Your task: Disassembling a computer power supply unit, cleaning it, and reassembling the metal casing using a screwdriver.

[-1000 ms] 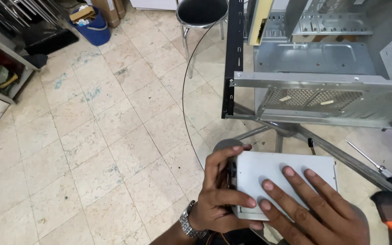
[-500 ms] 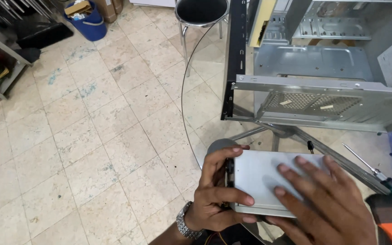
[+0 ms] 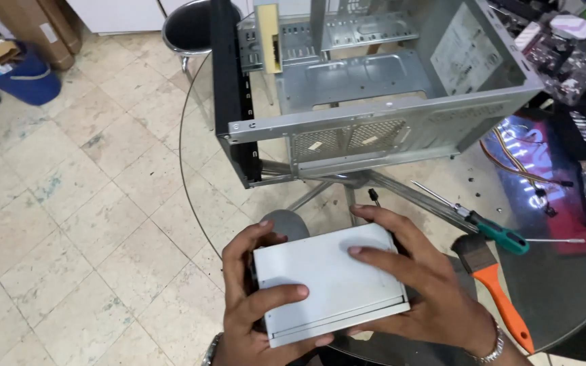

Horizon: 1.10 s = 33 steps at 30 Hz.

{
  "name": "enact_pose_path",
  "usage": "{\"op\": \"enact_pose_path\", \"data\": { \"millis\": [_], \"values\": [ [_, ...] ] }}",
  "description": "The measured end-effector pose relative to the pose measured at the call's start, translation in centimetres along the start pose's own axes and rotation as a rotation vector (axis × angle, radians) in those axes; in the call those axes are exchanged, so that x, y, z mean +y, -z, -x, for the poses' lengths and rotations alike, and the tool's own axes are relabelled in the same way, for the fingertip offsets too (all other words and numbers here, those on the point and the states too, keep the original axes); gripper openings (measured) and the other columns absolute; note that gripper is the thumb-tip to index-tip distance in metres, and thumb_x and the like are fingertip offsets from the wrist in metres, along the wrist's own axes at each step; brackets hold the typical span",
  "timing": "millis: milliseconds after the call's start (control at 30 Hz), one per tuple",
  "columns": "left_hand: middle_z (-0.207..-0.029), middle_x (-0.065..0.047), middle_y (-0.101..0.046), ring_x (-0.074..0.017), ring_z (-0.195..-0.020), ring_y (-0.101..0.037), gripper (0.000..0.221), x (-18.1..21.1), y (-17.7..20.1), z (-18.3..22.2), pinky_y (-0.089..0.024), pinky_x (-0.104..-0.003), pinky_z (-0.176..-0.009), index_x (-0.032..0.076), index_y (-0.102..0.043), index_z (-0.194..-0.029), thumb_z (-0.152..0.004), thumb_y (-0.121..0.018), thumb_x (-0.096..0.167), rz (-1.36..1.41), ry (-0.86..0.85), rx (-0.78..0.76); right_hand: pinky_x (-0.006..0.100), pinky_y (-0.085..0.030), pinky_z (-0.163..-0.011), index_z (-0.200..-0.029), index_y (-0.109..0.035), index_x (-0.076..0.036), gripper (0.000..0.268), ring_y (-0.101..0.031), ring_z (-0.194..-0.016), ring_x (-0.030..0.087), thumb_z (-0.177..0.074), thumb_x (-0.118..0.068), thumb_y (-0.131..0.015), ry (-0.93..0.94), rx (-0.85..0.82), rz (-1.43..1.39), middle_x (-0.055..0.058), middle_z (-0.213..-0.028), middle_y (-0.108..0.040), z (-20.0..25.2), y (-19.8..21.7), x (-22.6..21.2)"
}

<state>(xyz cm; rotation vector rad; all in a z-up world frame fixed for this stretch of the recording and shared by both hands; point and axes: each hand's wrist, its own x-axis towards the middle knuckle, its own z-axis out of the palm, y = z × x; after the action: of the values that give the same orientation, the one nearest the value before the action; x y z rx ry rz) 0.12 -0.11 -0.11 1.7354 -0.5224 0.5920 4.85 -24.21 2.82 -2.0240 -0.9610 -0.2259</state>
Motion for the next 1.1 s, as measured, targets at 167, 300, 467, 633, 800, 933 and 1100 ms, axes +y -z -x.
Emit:
{"op": "enact_pose_path", "data": {
  "millis": [167,300,467,633,800,933,1100],
  "values": [
    [-0.151,-0.029,-0.039,-0.0421,-0.135,-0.056,0.042,0.0,-0.1,-0.5,-0.058,-0.047,-0.107,0.028,-0.063,-0.123,-0.088,-0.083,0.039,0.014,-0.054,-0.047,0.054,-0.054,-0.114,-0.137,-0.061,-0.016,0.064,-0.055,-0.144,0.049,-0.085,-0.048,-0.080,0.172,0.082,-0.047,0.033,-0.153,-0.044,1.1,-0.8,2.2],
    [-0.142,-0.027,-0.044,-0.0409,-0.134,-0.056,0.036,-0.1,-0.2,-0.1,-0.062,-0.040,-0.094,0.027,-0.067,-0.117,-0.086,-0.084,0.037,0.048,-0.038,-0.017,0.054,-0.059,-0.110,-0.134,-0.063,-0.013,0.059,-0.061,-0.133,0.045,-0.087,-0.046,-0.078,0.200,0.130,-0.081,0.028,-0.144,-0.051,0.8,-1.4,2.1],
    [-0.138,-0.024,-0.053,-0.0370,-0.130,-0.059,0.064,-0.2,-0.3,-0.4,-0.055,-0.047,-0.105,0.019,-0.050,-0.135,-0.085,-0.085,0.041,-0.026,-0.091,-0.026,0.050,-0.057,-0.108,-0.128,-0.066,-0.013,0.055,-0.063,-0.130,0.042,-0.085,-0.045,-0.078,0.172,0.124,-0.081,0.027,-0.141,-0.055,1.1,-0.8,1.6],
    [-0.133,-0.026,-0.060,-0.0328,-0.126,-0.062,0.114,0.9,0.3,0.2,-0.050,-0.047,-0.113,0.000,-0.012,-0.159,-0.081,-0.085,0.040,0.093,-0.023,0.004,0.046,-0.052,-0.102,-0.125,-0.068,-0.009,0.072,-0.063,-0.131,0.038,-0.062,-0.037,-0.087,-0.092,0.088,0.007,0.023,-0.138,-0.060,1.1,-0.8,-1.5],
    [-0.135,-0.013,-0.066,-0.0301,-0.129,-0.062,0.105,1.4,0.5,0.5,-0.043,-0.051,-0.122,0.006,-0.030,-0.156,-0.077,-0.082,0.052,-0.099,-0.059,-0.009,0.046,-0.050,-0.113,-0.142,-0.054,-0.003,0.108,-0.065,-0.133,0.035,-0.051,-0.047,-0.090,0.002,0.122,0.138,0.023,-0.141,-0.063,2.1,-0.7,0.0],
    [-0.135,-0.017,-0.065,-0.0308,-0.126,-0.065,0.100,1.3,0.4,1.0,-0.050,-0.049,-0.119,0.004,-0.033,-0.154,-0.078,-0.081,0.050,-0.053,-0.047,-0.016,0.041,-0.046,-0.111,-0.142,-0.056,-0.005,0.097,-0.063,-0.133,0.030,-0.055,-0.033,-0.089,-0.128,0.037,0.122,0.019,-0.142,-0.062,2.3,0.5,-2.4],
    [-0.139,-0.010,-0.064,-0.0246,-0.130,-0.064,0.090,1.8,0.3,1.9,-0.047,-0.043,-0.119,0.010,-0.039,-0.153,-0.084,-0.080,0.050,0.024,-0.092,-0.024,0.030,-0.039,-0.120,-0.117,-0.075,0.007,0.028,-0.058,-0.139,0.017,-0.092,0.007,-0.062,-0.974,0.038,-0.203,0.013,-0.133,-0.073,1.5,-0.3,2.3]
  ]
}}
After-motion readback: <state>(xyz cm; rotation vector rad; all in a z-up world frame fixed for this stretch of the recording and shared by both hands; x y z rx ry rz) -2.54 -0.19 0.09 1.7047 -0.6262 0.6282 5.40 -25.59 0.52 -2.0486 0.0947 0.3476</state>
